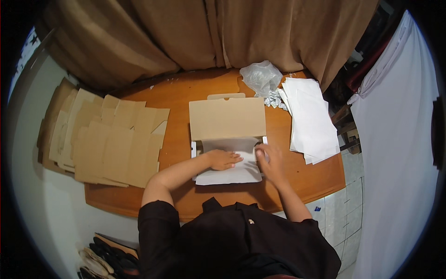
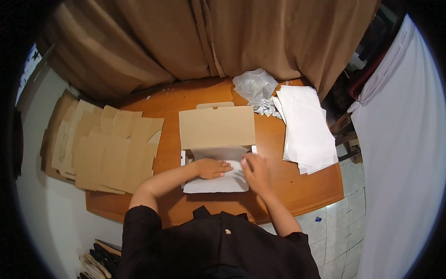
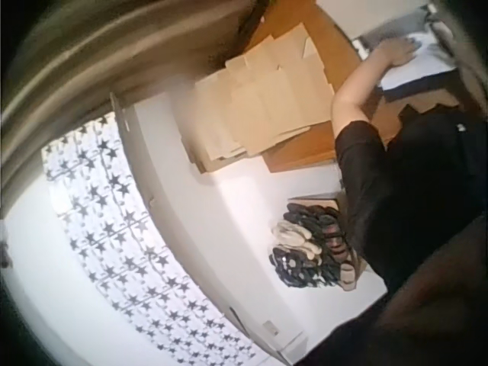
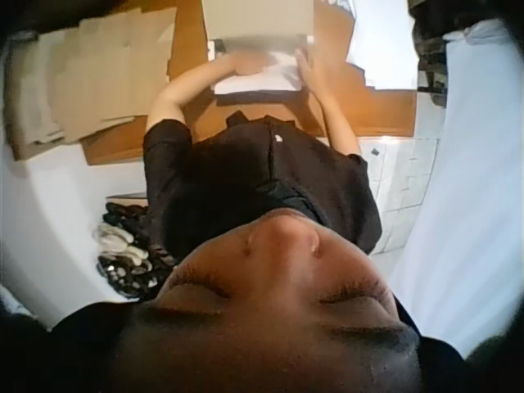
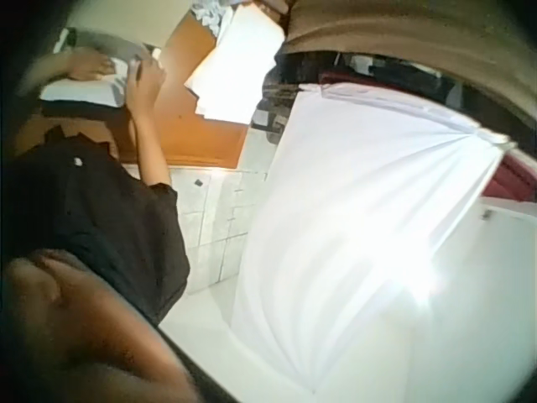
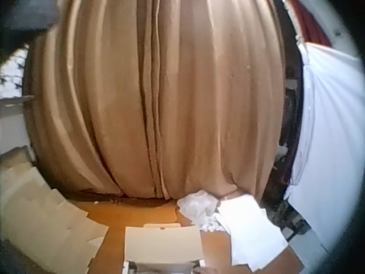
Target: The person is assembling shoe boxes, inserting tissue paper and silica gel, then placing the boxes on a shelf.
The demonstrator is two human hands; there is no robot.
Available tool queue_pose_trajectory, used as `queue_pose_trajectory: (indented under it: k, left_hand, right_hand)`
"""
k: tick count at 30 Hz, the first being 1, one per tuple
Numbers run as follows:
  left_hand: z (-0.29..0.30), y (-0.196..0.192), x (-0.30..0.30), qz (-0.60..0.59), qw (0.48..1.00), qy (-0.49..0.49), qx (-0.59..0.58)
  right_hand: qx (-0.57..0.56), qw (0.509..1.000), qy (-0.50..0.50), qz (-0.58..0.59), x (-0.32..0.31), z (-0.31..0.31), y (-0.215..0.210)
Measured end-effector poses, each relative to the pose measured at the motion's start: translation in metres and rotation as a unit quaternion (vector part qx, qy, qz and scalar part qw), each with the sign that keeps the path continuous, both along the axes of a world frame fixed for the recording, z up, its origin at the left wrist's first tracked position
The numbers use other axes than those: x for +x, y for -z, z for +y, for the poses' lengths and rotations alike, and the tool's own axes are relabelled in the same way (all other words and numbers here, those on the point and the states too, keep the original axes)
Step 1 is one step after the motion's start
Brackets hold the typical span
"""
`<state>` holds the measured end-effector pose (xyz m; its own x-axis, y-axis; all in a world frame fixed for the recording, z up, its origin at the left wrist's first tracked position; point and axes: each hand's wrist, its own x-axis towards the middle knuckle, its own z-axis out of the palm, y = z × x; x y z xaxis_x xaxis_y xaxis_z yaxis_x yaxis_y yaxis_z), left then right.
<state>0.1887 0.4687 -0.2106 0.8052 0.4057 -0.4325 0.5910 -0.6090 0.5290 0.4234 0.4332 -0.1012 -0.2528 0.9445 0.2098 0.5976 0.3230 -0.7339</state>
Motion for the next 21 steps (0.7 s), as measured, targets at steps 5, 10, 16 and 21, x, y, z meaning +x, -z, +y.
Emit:
queue_pose_trajectory:
  k: [5,10,16,21]
  left_hand:
    - [-0.003,0.027,0.007,0.043,0.996,0.054,0.064]
    - [0.005,0.0,0.016,0.085,0.996,0.038,0.0]
    - [0.007,-0.004,0.017,0.036,0.999,0.002,-0.039]
    - [-0.001,-0.019,0.035,0.002,0.999,-0.048,0.02]
  right_hand:
    - [0.022,0.985,0.152,0.081,0.028,0.118,0.056]
    - [-0.036,0.982,0.177,-0.05,0.042,0.197,0.113]
    - [0.009,0.948,0.177,-0.266,0.012,0.241,0.13]
    - [0.083,0.915,0.151,-0.364,0.013,0.251,0.147]
